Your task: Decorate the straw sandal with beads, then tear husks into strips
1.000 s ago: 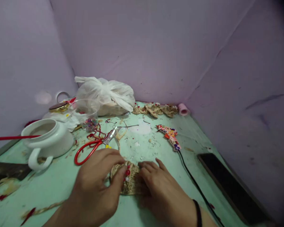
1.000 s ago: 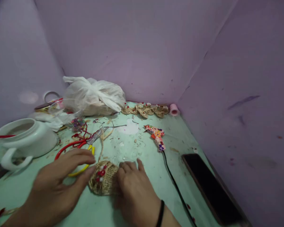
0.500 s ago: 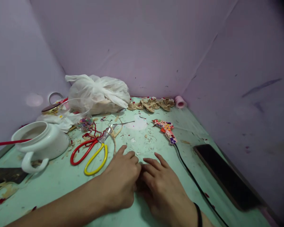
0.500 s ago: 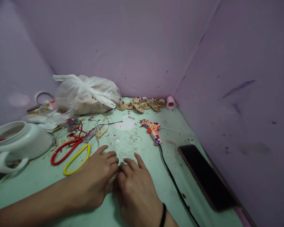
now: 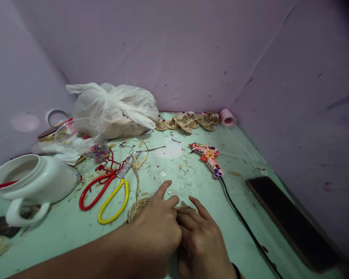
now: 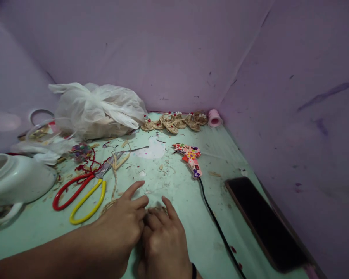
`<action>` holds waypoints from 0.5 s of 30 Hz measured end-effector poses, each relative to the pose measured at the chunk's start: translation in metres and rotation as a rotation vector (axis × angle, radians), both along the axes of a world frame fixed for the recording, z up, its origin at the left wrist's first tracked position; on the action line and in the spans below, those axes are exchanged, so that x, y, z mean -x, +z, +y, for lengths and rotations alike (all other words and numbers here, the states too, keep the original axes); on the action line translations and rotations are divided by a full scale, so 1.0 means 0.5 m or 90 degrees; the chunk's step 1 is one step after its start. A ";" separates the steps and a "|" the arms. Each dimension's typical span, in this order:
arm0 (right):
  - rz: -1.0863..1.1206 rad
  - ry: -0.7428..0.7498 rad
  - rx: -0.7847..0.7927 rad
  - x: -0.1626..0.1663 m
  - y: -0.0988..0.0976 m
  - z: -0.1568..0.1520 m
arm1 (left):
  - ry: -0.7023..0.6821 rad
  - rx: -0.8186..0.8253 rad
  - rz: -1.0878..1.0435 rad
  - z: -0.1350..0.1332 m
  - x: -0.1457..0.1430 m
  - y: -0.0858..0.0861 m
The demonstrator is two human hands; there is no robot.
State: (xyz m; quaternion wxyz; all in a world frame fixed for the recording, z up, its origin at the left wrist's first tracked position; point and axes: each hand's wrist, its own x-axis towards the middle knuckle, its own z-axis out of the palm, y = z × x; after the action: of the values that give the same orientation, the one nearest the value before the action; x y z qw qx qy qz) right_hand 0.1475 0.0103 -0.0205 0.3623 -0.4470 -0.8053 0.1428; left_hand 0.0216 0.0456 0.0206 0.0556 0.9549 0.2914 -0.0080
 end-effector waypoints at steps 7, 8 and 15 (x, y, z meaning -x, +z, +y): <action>-0.070 -0.013 0.093 0.004 0.020 -0.003 | 0.011 0.004 0.025 -0.009 -0.002 0.010; -0.100 0.000 0.114 -0.001 0.028 -0.004 | 0.020 0.005 0.028 -0.012 0.000 0.017; 0.008 0.066 0.045 -0.078 0.094 -0.011 | 0.123 -0.100 -0.239 -0.040 0.083 0.101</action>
State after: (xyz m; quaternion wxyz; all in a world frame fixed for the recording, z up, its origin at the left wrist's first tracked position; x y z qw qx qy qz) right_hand 0.1865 0.0048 0.0265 0.3438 -0.4164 -0.8194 0.1924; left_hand -0.0200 0.0257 0.0711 0.0347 0.9087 0.3660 0.1979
